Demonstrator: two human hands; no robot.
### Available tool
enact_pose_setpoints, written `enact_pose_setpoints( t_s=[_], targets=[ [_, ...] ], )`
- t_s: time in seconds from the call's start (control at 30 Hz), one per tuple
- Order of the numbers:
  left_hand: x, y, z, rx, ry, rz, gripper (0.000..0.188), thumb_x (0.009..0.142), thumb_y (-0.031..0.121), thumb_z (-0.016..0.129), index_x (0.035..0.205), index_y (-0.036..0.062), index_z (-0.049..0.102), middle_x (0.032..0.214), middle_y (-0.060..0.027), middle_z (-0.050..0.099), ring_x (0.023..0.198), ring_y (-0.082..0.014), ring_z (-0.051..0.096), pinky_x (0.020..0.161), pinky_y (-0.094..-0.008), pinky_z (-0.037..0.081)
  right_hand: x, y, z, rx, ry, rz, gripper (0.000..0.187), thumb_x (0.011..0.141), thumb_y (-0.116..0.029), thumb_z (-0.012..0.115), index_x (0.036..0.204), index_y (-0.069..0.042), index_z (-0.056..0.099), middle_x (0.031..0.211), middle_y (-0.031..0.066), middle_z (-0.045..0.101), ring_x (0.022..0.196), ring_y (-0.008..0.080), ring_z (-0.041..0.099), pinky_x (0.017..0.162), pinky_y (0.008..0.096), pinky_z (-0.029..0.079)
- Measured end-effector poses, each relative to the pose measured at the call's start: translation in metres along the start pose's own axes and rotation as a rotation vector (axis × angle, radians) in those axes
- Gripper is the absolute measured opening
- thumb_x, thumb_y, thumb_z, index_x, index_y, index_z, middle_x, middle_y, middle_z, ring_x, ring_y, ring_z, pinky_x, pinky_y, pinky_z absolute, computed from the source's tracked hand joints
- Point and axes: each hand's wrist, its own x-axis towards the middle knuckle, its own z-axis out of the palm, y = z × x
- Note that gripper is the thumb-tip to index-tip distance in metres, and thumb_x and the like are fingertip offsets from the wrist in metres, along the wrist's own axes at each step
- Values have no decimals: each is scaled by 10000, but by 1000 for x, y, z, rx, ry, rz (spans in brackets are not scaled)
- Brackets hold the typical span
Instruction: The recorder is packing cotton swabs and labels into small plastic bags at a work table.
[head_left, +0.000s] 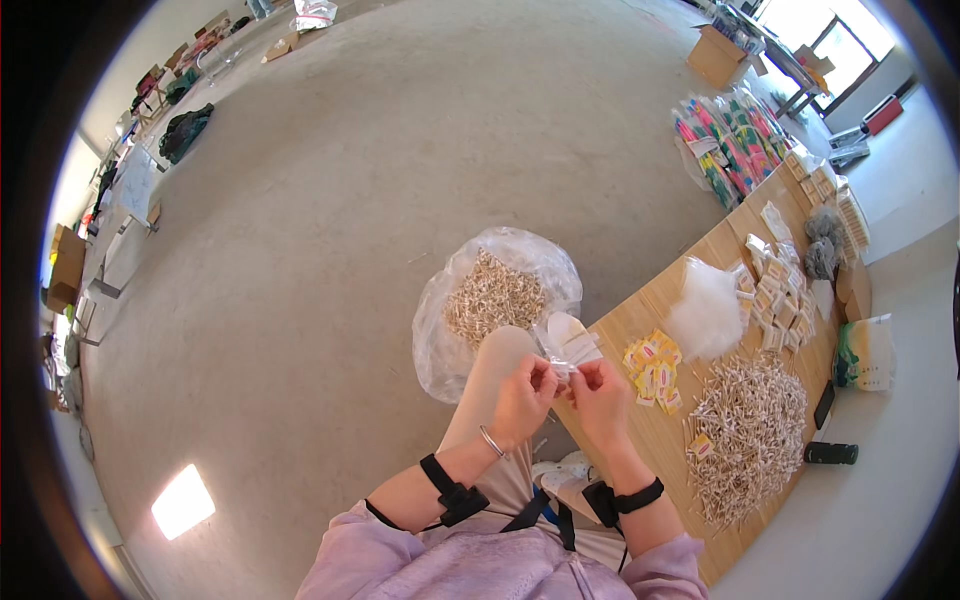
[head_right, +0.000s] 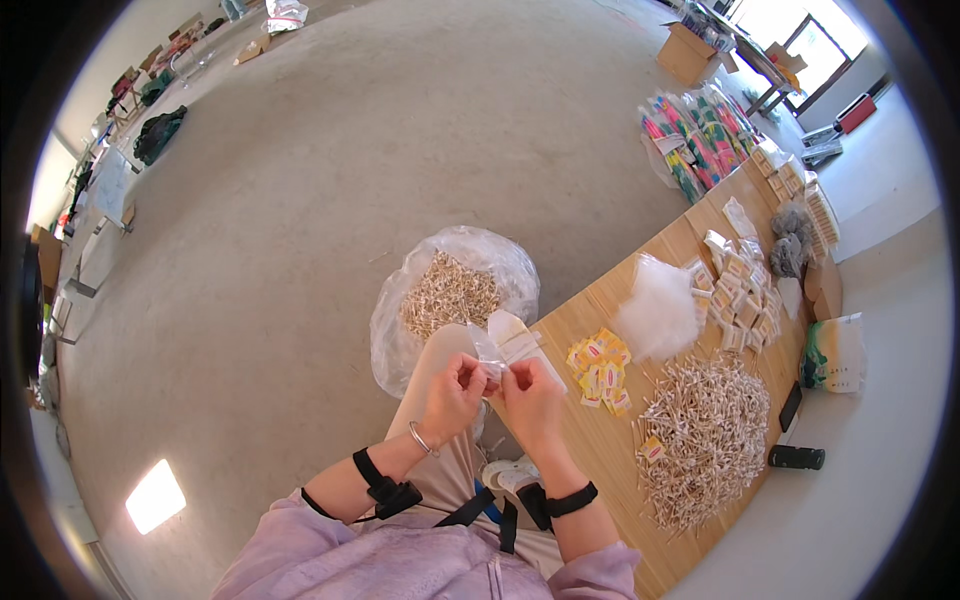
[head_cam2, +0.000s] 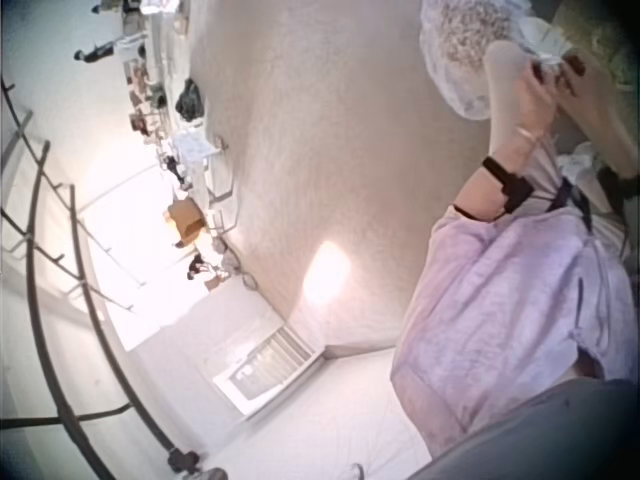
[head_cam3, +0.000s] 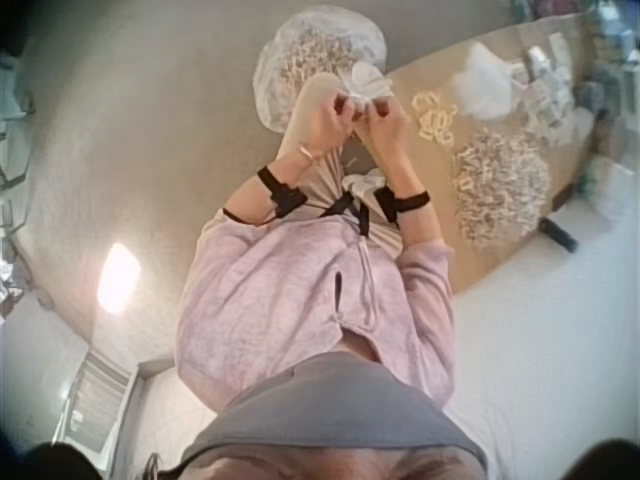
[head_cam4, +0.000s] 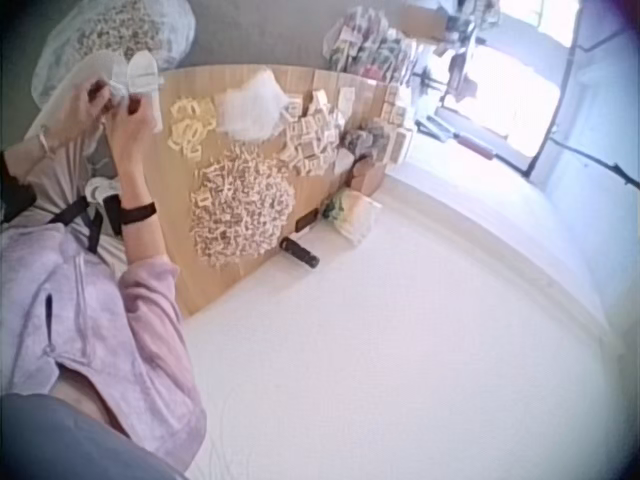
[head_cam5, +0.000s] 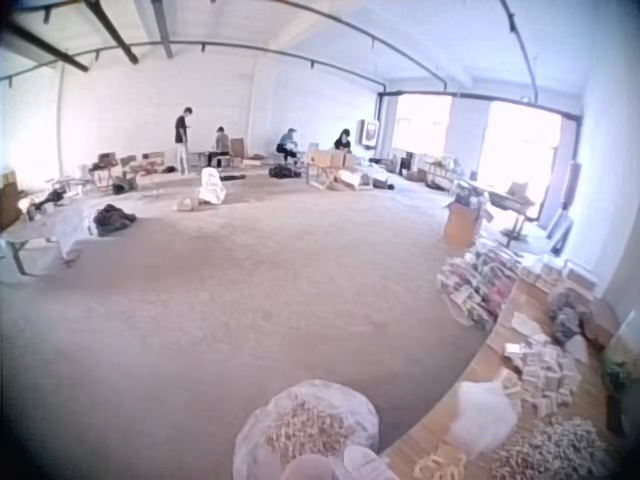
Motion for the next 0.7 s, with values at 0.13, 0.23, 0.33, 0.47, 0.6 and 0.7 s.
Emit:
enact_pose_setpoints(
  t_s=[0.13,0.23,0.33,0.47,0.6,0.7],
  targets=[
    [1,9,-4,122,-44,-97,148,929,111,534,928,-34,503,796,-107,653,729,-139,657,648,-257,552,16,-21,14,154,110,-6,32,794,-10,625,791,-23,595,649,117,592,542,222,573,541,297,473],
    [6,4,0,-93,-8,-255,171,909,114,574,933,-37,497,786,-96,642,699,-142,654,615,-255,550,26,-14,22,-87,129,-340,61,778,-11,633,781,-31,575,668,115,583,568,239,581,533,325,464],
    [16,-4,-5,-194,118,-165,177,892,97,598,943,-35,492,767,-82,619,677,-141,647,589,-262,550,37,2,23,-196,100,-418,90,765,-18,640,773,-42,553,691,115,575,607,269,589,539,358,460],
    [47,2,-27,-71,143,-26,187,876,78,619,971,-25,495,761,-80,597,671,-141,631,583,-270,552,54,-1,30,-217,-11,-516,105,773,-33,643,773,-46,538,706,116,578,643,306,595,550,380,460],
    [98,2,-41,-130,109,-42,180,867,62,621,979,-16,504,779,-84,605,662,-136,617,589,-262,549,96,-6,40,-269,-44,-564,103,789,-93,651,784,-61,553,730,101,599,682,308,603,576,398,467],
    [121,-1,-41,-98,153,-84,162,863,36,604,983,-17,509,784,-84,609,640,-135,610,569,-262,539,119,1,48,-330,-67,-582,112,799,-143,647,789,-72,561,750,92,614,723,300,608,607,411,473]
  ],
)
